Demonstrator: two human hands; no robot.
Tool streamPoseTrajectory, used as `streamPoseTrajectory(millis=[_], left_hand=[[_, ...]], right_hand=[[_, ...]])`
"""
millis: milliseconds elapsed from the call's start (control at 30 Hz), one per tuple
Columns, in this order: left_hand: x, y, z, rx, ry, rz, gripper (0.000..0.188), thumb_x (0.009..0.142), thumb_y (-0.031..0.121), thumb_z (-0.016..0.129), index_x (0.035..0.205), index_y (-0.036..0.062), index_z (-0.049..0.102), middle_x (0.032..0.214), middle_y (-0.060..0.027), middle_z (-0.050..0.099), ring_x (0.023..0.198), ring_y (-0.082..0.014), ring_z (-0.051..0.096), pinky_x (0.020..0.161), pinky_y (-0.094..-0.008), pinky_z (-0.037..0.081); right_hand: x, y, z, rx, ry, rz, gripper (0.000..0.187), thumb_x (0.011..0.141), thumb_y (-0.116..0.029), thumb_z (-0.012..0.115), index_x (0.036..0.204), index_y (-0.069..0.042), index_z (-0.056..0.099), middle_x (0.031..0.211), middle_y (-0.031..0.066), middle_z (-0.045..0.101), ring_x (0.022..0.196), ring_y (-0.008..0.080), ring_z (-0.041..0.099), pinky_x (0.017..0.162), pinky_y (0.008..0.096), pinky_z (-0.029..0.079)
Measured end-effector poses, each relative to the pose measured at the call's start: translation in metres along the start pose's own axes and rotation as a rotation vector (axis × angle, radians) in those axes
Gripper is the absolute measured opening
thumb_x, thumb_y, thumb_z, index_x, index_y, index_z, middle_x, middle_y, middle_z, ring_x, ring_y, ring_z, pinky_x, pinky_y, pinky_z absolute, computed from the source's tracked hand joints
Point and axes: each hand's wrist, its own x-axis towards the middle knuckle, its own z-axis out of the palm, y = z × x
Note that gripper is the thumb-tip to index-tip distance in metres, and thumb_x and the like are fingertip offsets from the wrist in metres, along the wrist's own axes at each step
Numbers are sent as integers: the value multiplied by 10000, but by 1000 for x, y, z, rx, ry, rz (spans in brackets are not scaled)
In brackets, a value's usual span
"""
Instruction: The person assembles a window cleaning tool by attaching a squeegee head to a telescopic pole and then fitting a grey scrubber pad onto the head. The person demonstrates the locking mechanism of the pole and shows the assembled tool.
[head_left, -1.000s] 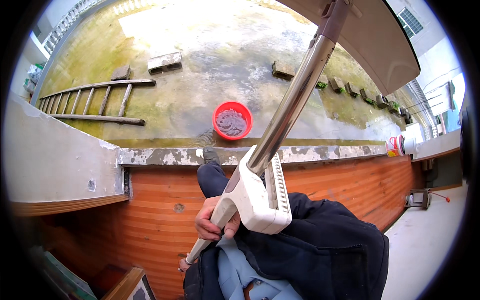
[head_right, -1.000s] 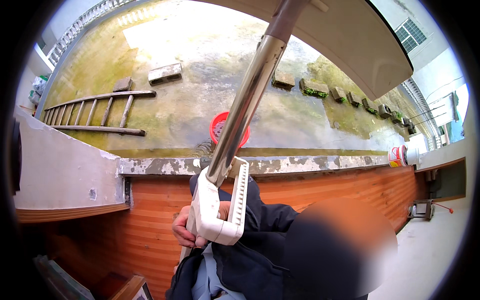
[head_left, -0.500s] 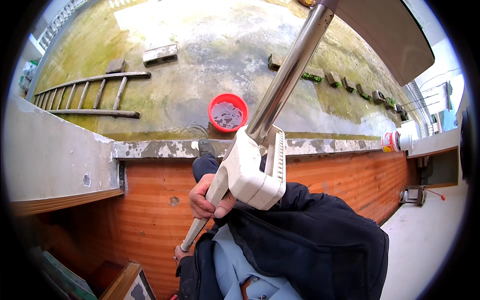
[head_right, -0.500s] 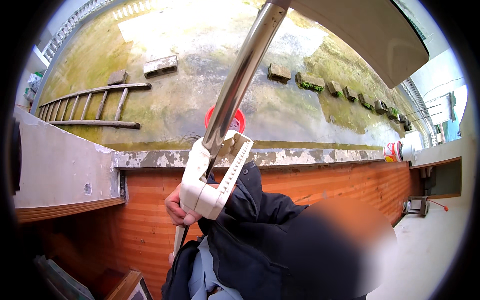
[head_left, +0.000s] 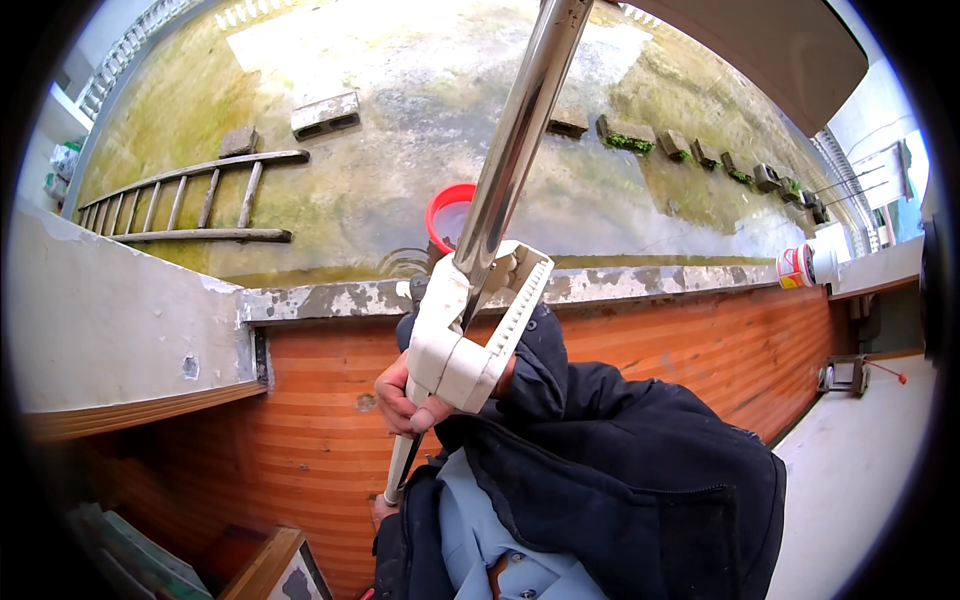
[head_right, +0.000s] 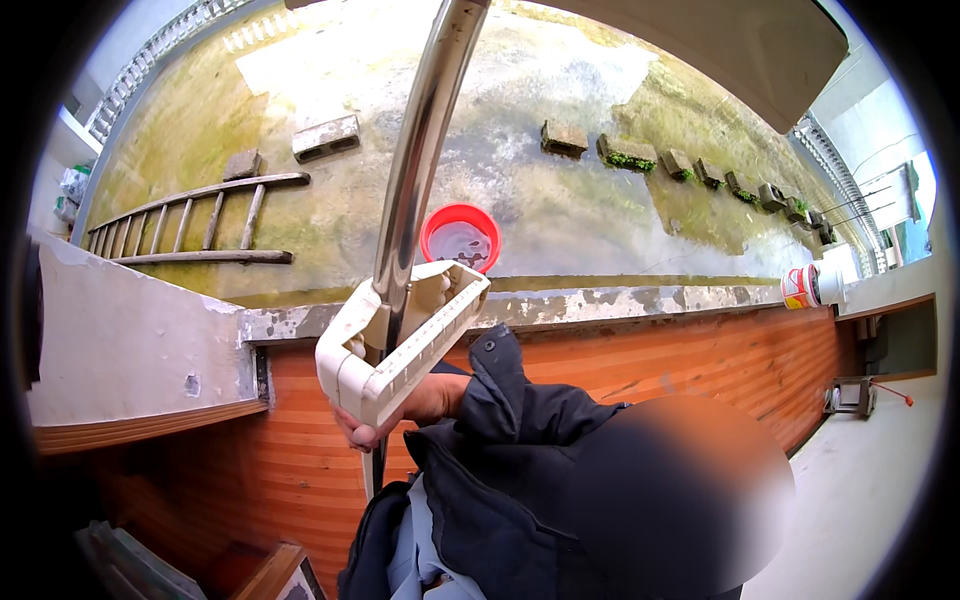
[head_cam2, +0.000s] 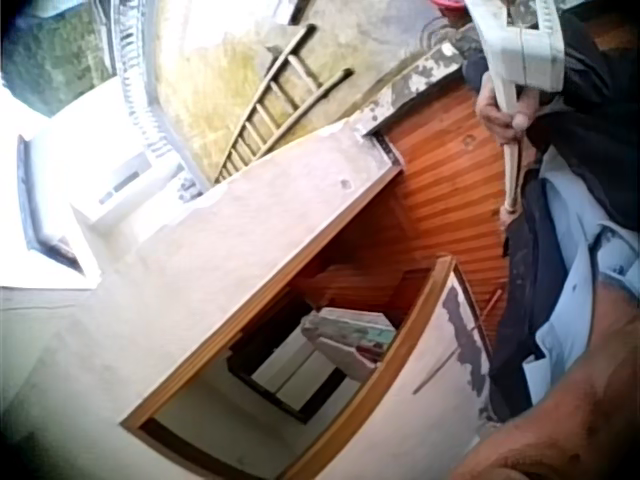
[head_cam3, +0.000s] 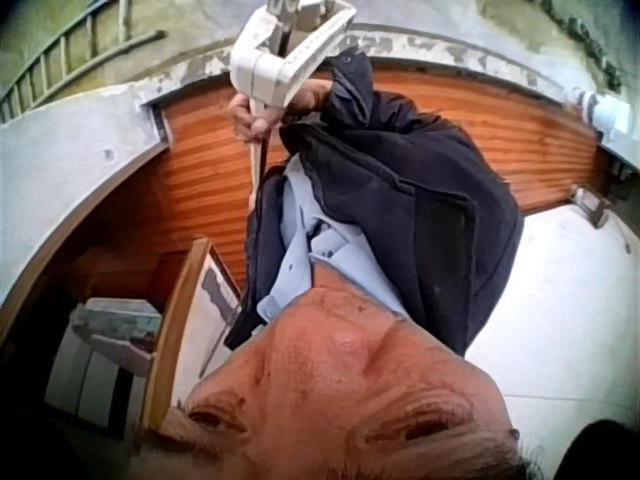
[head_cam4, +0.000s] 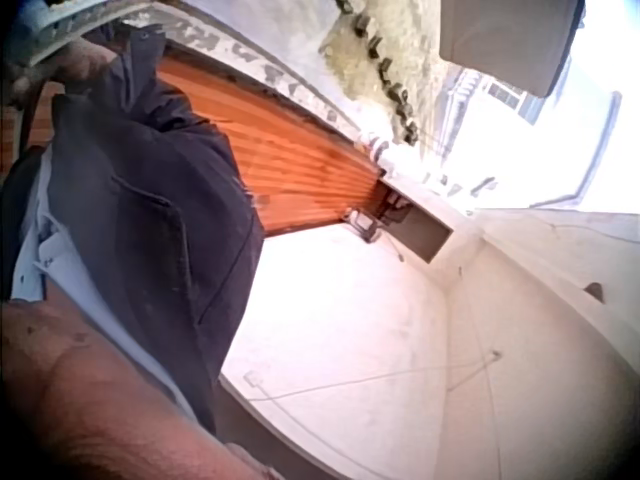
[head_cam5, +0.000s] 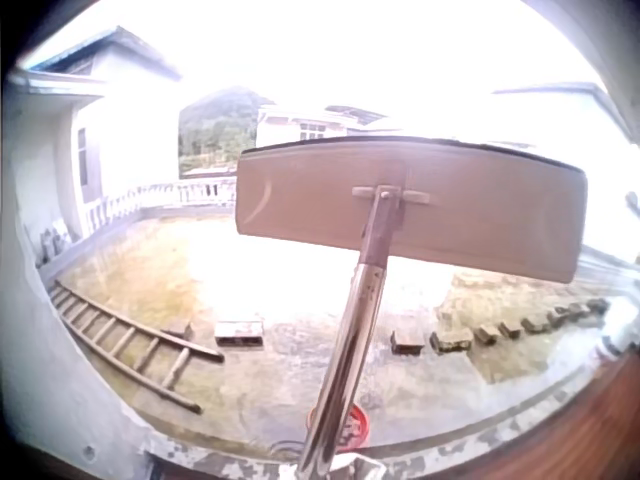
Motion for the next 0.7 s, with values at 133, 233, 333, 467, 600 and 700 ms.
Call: streamPoseTrajectory(millis=[133, 233, 333, 467, 600, 700], left_hand=[[8, -22, 11, -29, -13, 56, 364, 744, 264, 773, 1021, 55, 665, 918, -170, 675, 895, -329, 660, 743, -399, 514], [19, -61, 29, -57, -6, 110, 361, 747, 291, 773, 1004, 56, 678, 907, -184, 681, 891, -347, 666, 737, -414, 516], [34, -100, 48, -73, -2, 152, 361, 750, 318, 773, 986, 57, 692, 895, -197, 688, 887, -365, 672, 732, -428, 518], [17, -40, 26, -16, -49, 100, 350, 762, 328, 761, 949, 39, 699, 844, -211, 683, 857, -362, 682, 712, -421, 518], [26, 63, 6, 372, -274, -559, 354, 767, 348, 757, 911, 29, 707, 771, -210, 675, 802, -351, 693, 678, -427, 510], [-26, 53, -31, -167, -124, 70, 369, 768, 371, 759, 905, 31, 713, 762, -209, 675, 788, -336, 697, 669, -413, 509]], right_hand=[[-3, 7, 5, 67, 162, 46, 253, 742, -169, 790, 776, -69, 561, 722, 41, 558, 693, 173, 575, 657, 314, 472], [4, 11, 2, 116, 177, -20, 227, 755, -132, 757, 785, -65, 543, 696, 44, 555, 685, 171, 577, 701, 338, 485], [6, -4, 0, 136, 283, -78, 245, 790, -221, 705, 768, -88, 501, 678, 35, 554, 685, 170, 547, 794, 361, 464], [14, -12, -4, 142, 334, -279, 442, 812, -496, 653, 881, -82, 515, 772, 57, 569, 733, 184, 551, 744, 364, 456], [19, -22, -9, 249, 356, -410, 739, 812, -778, 411, 974, -68, 540, 816, 91, 584, 738, 207, 552, 714, 360, 447], [18, -32, -12, 257, 409, -412, 903, 765, -892, 295, 1005, -56, 537, 824, 97, 577, 721, 215, 553, 700, 371, 453]])
